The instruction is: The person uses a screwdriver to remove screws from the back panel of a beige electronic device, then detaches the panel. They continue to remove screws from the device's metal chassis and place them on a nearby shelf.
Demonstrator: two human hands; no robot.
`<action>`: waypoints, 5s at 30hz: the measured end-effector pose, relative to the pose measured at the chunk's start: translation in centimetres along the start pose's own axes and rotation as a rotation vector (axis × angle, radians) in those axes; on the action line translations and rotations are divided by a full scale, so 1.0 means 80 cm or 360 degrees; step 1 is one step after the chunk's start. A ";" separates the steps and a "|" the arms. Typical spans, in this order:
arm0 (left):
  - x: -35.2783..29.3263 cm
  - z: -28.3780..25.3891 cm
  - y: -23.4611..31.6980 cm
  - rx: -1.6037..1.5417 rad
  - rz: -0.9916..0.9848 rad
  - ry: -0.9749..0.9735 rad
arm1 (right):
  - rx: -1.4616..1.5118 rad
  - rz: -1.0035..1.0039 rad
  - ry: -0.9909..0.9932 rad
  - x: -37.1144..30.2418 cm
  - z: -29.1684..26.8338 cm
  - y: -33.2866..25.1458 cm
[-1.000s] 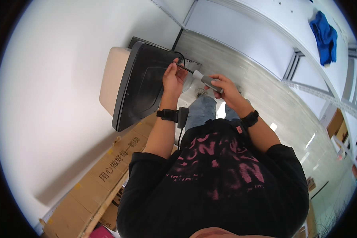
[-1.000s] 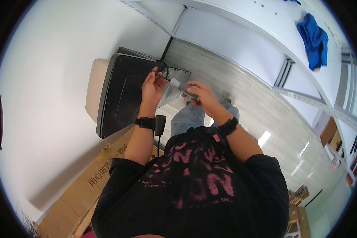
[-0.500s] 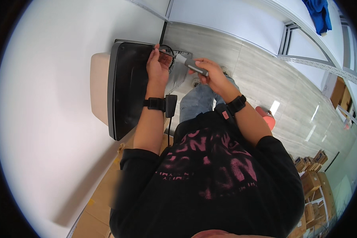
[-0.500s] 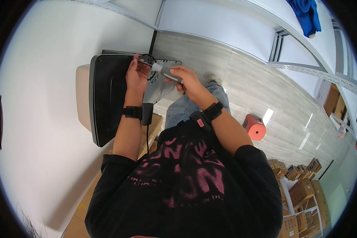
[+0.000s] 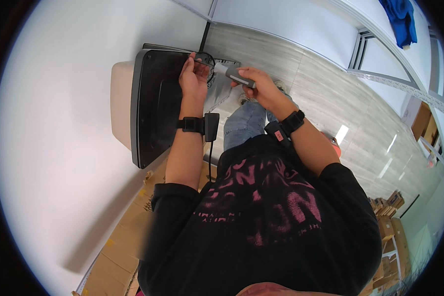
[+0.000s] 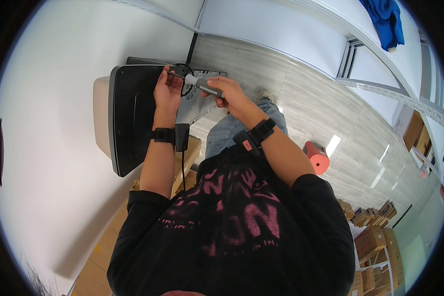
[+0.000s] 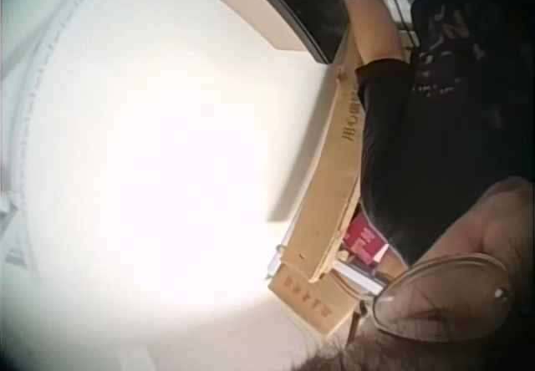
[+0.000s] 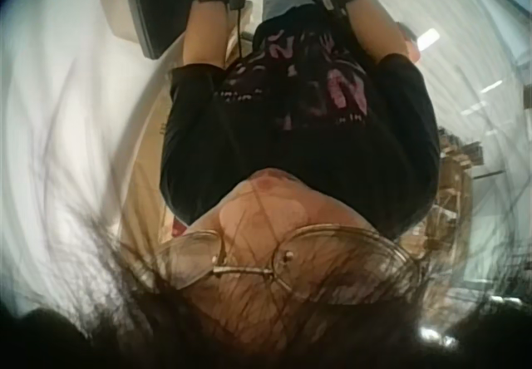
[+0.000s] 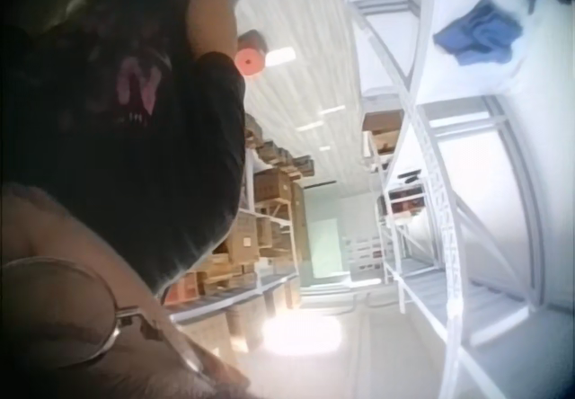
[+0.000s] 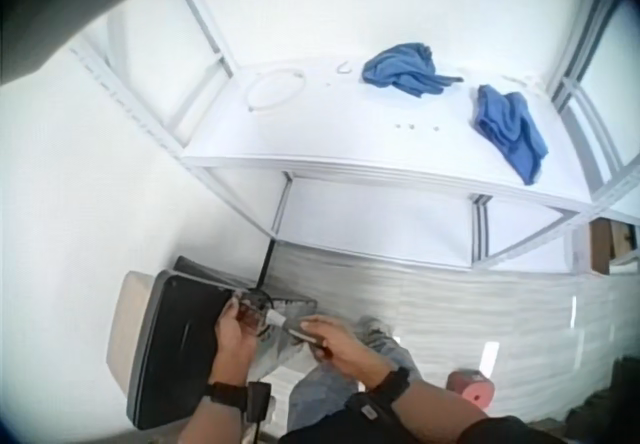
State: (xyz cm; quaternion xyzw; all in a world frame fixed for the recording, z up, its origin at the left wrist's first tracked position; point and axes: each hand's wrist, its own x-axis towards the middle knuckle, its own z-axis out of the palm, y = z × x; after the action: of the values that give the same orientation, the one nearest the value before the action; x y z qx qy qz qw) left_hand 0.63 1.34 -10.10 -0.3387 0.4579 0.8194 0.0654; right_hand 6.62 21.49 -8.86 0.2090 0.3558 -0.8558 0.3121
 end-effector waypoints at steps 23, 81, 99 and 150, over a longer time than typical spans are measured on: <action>-0.003 0.007 0.002 0.0038 0.0029 0.0076 | 0.0517 0.0335 -0.0212 0.019 -0.017 0.002; 0.002 0.013 0.007 -0.0061 0.0032 0.0163 | -0.0429 -0.0063 -0.0003 0.006 0.001 -0.012; 0.001 0.015 0.009 -0.0036 -0.0017 0.0213 | -0.0512 -0.0303 0.0038 0.013 -0.005 0.000; -0.025 0.030 0.011 0.0037 -0.0170 -0.0250 | -0.0474 -0.0121 0.0018 -0.038 -0.031 -0.046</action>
State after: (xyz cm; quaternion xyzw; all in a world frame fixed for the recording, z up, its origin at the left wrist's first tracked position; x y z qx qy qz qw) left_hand 0.62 3.19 -7.41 -0.2966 0.4422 0.8333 0.1485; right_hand 6.64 26.52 -6.92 0.1516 0.4881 -0.8036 0.3049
